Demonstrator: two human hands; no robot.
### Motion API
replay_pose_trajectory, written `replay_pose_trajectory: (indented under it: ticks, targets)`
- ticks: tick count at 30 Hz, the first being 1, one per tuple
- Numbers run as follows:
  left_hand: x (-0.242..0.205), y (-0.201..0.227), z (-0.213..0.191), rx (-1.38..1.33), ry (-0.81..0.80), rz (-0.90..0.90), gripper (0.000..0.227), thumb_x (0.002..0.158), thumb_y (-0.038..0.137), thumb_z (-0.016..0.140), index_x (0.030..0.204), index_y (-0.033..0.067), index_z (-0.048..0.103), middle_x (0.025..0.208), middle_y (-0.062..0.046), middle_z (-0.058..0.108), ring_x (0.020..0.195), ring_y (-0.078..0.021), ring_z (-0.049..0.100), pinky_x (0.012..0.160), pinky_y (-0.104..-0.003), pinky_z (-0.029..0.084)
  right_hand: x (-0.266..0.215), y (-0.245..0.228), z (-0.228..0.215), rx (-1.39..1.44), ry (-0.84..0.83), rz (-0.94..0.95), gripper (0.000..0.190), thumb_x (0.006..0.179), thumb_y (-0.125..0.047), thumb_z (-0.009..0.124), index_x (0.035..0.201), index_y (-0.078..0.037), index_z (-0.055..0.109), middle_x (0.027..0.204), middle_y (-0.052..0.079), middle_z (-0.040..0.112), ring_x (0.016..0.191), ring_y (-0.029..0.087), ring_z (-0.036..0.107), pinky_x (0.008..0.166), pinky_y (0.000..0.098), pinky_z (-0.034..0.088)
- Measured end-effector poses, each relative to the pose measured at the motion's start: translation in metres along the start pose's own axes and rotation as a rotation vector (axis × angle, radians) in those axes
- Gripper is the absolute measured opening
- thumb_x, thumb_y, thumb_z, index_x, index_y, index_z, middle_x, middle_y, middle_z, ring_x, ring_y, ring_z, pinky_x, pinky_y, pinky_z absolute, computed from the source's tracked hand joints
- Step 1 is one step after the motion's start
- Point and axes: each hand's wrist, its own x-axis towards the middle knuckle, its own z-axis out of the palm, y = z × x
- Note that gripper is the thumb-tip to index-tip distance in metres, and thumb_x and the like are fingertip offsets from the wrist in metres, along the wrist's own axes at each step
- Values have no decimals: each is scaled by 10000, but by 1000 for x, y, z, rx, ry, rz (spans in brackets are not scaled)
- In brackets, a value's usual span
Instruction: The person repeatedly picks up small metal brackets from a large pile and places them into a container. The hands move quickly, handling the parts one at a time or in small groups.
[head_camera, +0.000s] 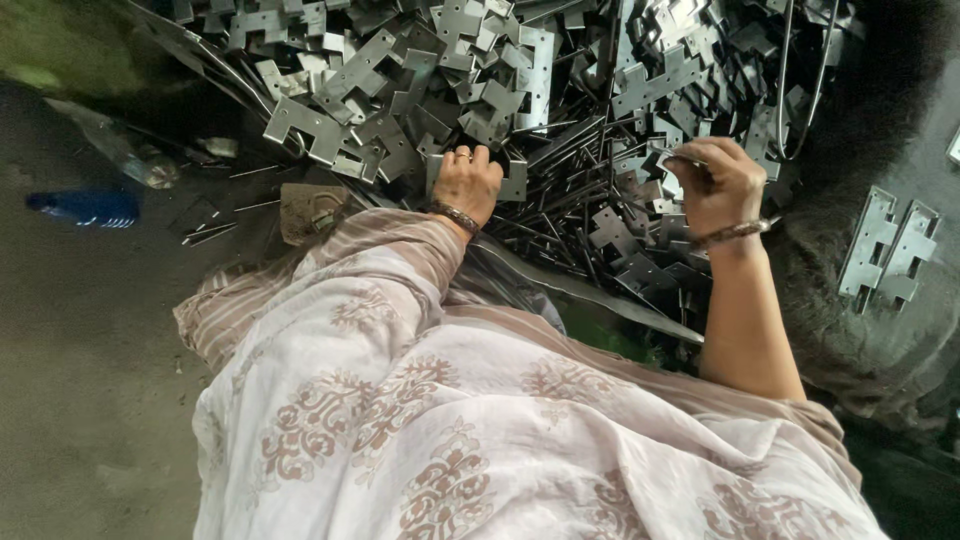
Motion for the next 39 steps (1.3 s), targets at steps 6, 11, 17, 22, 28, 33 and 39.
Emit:
replay_pose_trajectory:
  ticks: [6,11,17,22,28,33,39]
  targets:
    - [-3,-14,-15,-89,-72,51,94,859,144,627,855,133,720,937,-73,626,890,-283,606,801,-420,472,-25,-12,-16,888,-138,245,283,1016,-297,645,1109,-50,747,1114,75,758,949,144,771,775,237,663]
    - [9,4,2,25,-176,-63,122,880,161,614,883,119,729,996,-96,650,966,-299,613,844,-418,472,-30,-23,-8,542,-132,185,116,1042,-66,709,1056,27,778,1173,131,762,1028,194,751,845,265,625]
    - [2,11,-19,56,-180,-123,114,844,165,631,887,113,723,976,-95,640,971,-296,616,858,-415,490,-42,-30,-9,601,-24,295,277,881,35,793,1149,41,722,1380,166,647,1058,182,717,850,296,628]
    - [-11,-14,-81,-102,68,-204,94,812,58,666,885,107,700,973,-70,655,932,-282,650,817,-408,530,-45,-17,-16,1118,101,459,475,921,142,734,1376,83,611,1383,243,647,1209,276,708,1004,381,639]
    - [-5,-56,-96,-1290,363,-532,105,1002,127,729,1051,52,675,1013,-90,703,928,-224,701,810,-315,576,-36,-28,18,1495,98,1014,581,844,178,610,1397,1,579,1152,188,731,975,277,738,799,370,638]
    - [-5,-40,-82,-2449,389,-1150,204,1052,167,617,1138,-12,665,1039,-156,736,934,-264,720,828,-398,613,-31,-57,50,1323,-116,706,566,869,171,645,1411,16,595,1208,172,684,1047,240,719,867,387,631]
    - [-11,42,-74,-2759,53,-1060,346,973,318,504,1222,116,633,1110,-159,720,994,-299,719,870,-466,607,-31,-105,73,519,-239,215,634,918,135,621,1523,-19,511,1405,246,640,1209,327,644,970,388,542]
